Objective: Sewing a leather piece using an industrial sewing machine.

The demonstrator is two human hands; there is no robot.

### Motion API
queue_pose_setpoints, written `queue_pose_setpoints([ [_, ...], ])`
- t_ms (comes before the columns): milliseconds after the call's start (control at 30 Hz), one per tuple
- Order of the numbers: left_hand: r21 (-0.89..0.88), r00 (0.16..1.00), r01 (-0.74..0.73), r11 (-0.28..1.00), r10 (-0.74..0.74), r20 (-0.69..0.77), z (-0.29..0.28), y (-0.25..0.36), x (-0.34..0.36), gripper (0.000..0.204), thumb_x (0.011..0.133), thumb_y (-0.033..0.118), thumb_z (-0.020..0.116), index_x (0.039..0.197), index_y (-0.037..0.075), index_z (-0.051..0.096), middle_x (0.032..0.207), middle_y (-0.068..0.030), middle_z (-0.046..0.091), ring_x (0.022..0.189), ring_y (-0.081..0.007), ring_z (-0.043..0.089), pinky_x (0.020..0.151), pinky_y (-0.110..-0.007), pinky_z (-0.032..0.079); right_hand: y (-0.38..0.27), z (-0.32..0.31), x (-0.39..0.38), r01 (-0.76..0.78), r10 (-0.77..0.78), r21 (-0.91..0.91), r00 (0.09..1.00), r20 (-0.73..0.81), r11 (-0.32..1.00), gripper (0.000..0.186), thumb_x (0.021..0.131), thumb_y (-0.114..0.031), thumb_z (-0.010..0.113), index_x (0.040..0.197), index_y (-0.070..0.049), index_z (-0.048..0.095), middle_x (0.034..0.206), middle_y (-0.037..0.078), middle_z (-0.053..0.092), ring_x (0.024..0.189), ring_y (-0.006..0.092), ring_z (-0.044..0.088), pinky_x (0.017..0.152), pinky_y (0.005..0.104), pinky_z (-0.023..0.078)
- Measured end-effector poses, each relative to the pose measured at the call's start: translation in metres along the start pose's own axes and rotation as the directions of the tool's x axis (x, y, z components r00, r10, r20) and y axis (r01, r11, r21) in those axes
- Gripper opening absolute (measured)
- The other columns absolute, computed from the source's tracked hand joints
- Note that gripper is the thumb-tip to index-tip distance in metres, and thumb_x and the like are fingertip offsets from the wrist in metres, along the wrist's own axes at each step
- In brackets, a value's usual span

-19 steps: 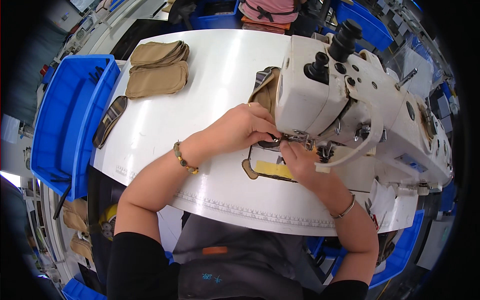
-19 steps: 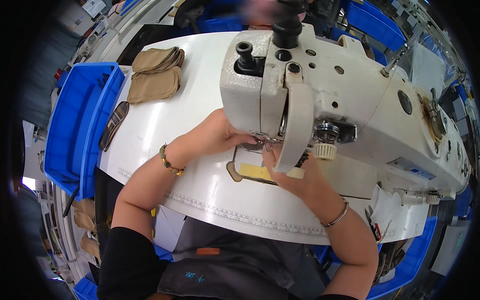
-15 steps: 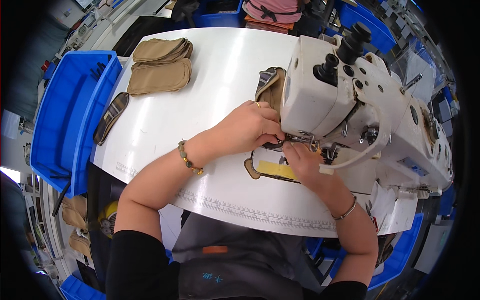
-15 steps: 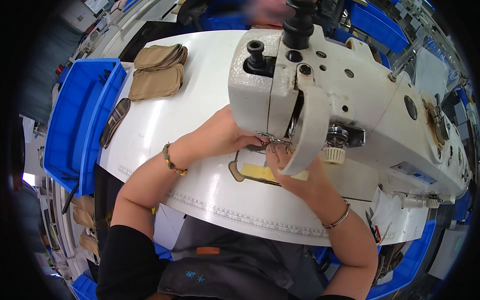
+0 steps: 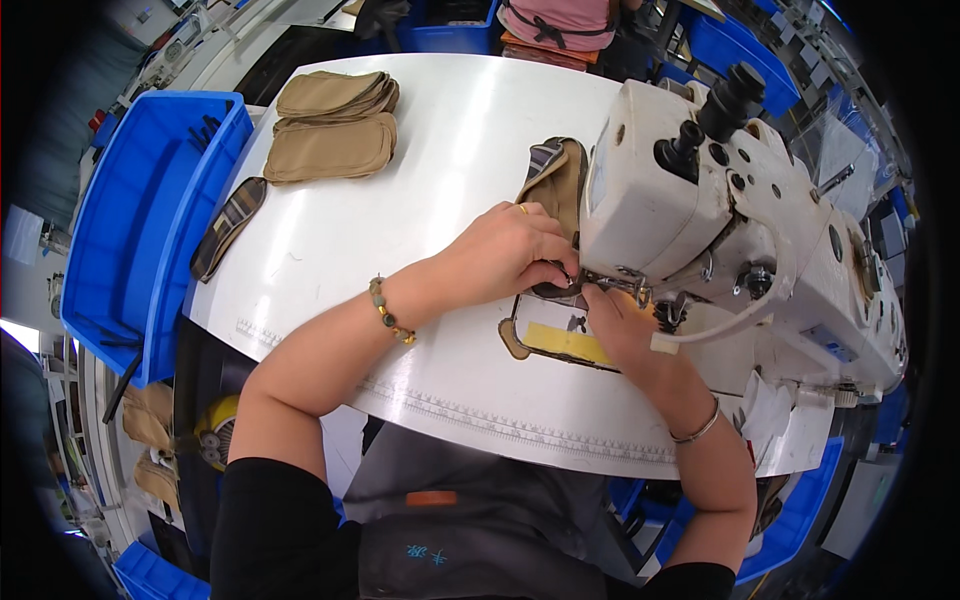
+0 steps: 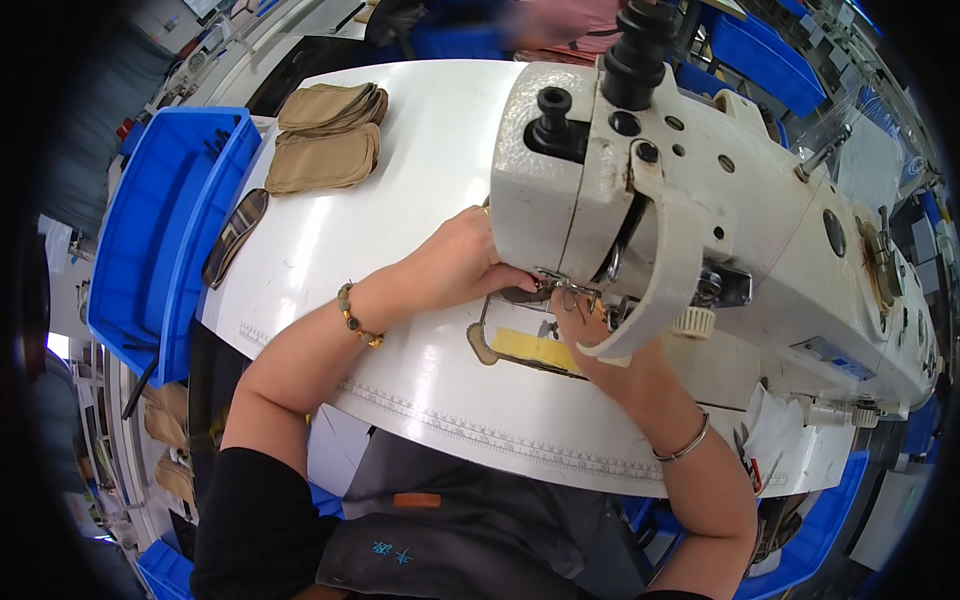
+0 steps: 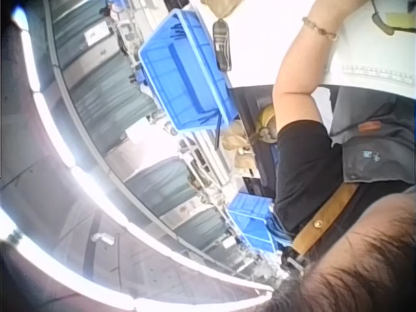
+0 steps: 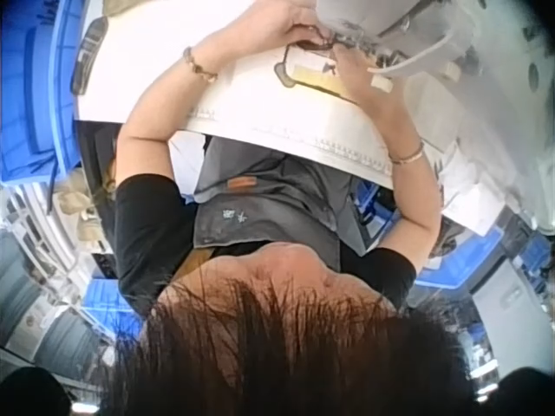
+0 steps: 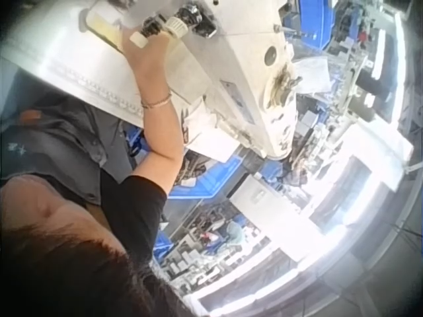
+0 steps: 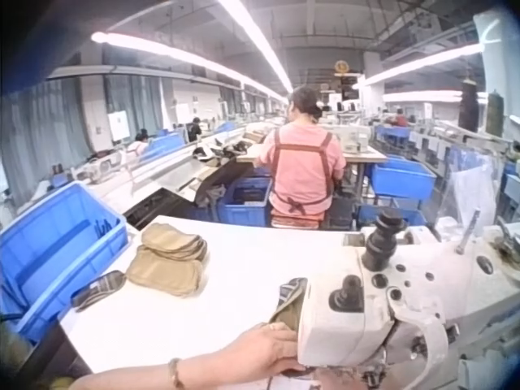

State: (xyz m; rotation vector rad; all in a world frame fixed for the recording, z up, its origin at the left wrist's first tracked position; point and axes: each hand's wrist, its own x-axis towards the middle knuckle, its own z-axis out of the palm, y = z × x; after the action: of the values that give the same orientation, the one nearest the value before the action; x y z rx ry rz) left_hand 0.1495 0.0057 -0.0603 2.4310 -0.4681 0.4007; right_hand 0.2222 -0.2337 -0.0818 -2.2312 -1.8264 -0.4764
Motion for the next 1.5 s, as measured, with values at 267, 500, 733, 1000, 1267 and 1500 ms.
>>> queue_pose_setpoints([
  [267,-0.013,0.999,-0.04,0.999,0.04,-0.008,0.005,-0.006,0.0,0.011,0.082,0.023,0.078,0.091,0.018,0.075,0.09,0.0046,0.069,0.096,-0.0217,0.061,0.08,-0.037,0.047,-0.004,0.01,0.0,-0.212,0.261,0.457,0.964,-0.047,0.864,0.031,0.084,-0.001,0.071,0.114,-0.004,0.066,0.089,0.012,0.066,0.079,0.0265,0.069,0.066,0.0332,0.056],
  [500,0.118,0.996,-0.087,0.989,0.085,0.02,0.004,0.002,-0.003,0.011,0.083,0.027,0.077,0.091,0.021,0.074,0.092,0.0079,0.066,0.099,-0.0175,0.06,0.078,-0.034,0.045,0.003,0.009,-0.004,-0.061,0.079,0.273,0.995,-0.053,0.96,0.03,0.084,-0.004,0.071,0.113,-0.006,0.067,0.089,0.013,0.066,0.078,0.0289,0.068,0.065,0.0378,0.056],
  [733,0.243,0.994,-0.11,0.964,0.102,0.045,0.004,0.012,-0.008,0.011,0.083,0.024,0.074,0.093,0.022,0.077,0.089,0.0062,0.061,0.096,-0.0154,0.059,0.075,-0.033,0.043,-0.007,-0.004,-0.005,0.086,-0.083,0.051,0.995,-0.058,0.995,0.037,0.082,-0.011,0.07,0.117,0.001,0.068,0.084,0.009,0.062,0.072,0.0228,0.064,0.062,0.0357,0.054],
  [1000,0.239,0.994,-0.099,0.966,0.085,0.069,0.0,0.012,-0.008,0.021,0.078,0.016,0.074,0.097,0.023,0.079,0.093,0.0062,0.064,0.095,-0.0173,0.059,0.074,-0.034,0.043,-0.016,-0.005,-0.01,-0.094,0.081,-0.072,0.983,-0.165,0.993,0.027,0.079,-0.015,0.072,0.106,-0.01,0.074,0.079,-0.004,0.057,0.061,0.011,0.056,0.054,0.028,0.045],
  [1267,0.237,0.996,-0.079,0.968,0.067,0.055,-0.005,0.022,-0.002,0.02,0.079,0.017,0.076,0.098,0.022,0.08,0.102,0.0057,0.07,0.096,-0.0183,0.061,0.074,-0.033,0.043,0.001,-0.01,-0.013,-0.092,0.107,0.114,0.986,-0.13,0.989,0.021,0.078,-0.004,0.071,0.098,-0.009,0.073,0.078,0.0,0.066,0.068,0.0179,0.067,0.059,0.0395,0.054],
  [1500,-0.131,0.973,0.225,0.965,-0.216,0.085,-0.003,0.029,-0.001,0.018,0.08,0.021,0.077,0.097,0.02,0.08,0.097,0.0038,0.072,0.098,-0.0192,0.064,0.074,-0.034,0.044,-0.006,-0.003,0.003,-0.101,0.156,0.295,0.973,-0.17,0.95,0.011,0.086,-0.012,0.068,0.095,-0.009,0.073,0.068,0.009,0.067,0.06,0.0276,0.067,0.052,0.0386,0.052],
])
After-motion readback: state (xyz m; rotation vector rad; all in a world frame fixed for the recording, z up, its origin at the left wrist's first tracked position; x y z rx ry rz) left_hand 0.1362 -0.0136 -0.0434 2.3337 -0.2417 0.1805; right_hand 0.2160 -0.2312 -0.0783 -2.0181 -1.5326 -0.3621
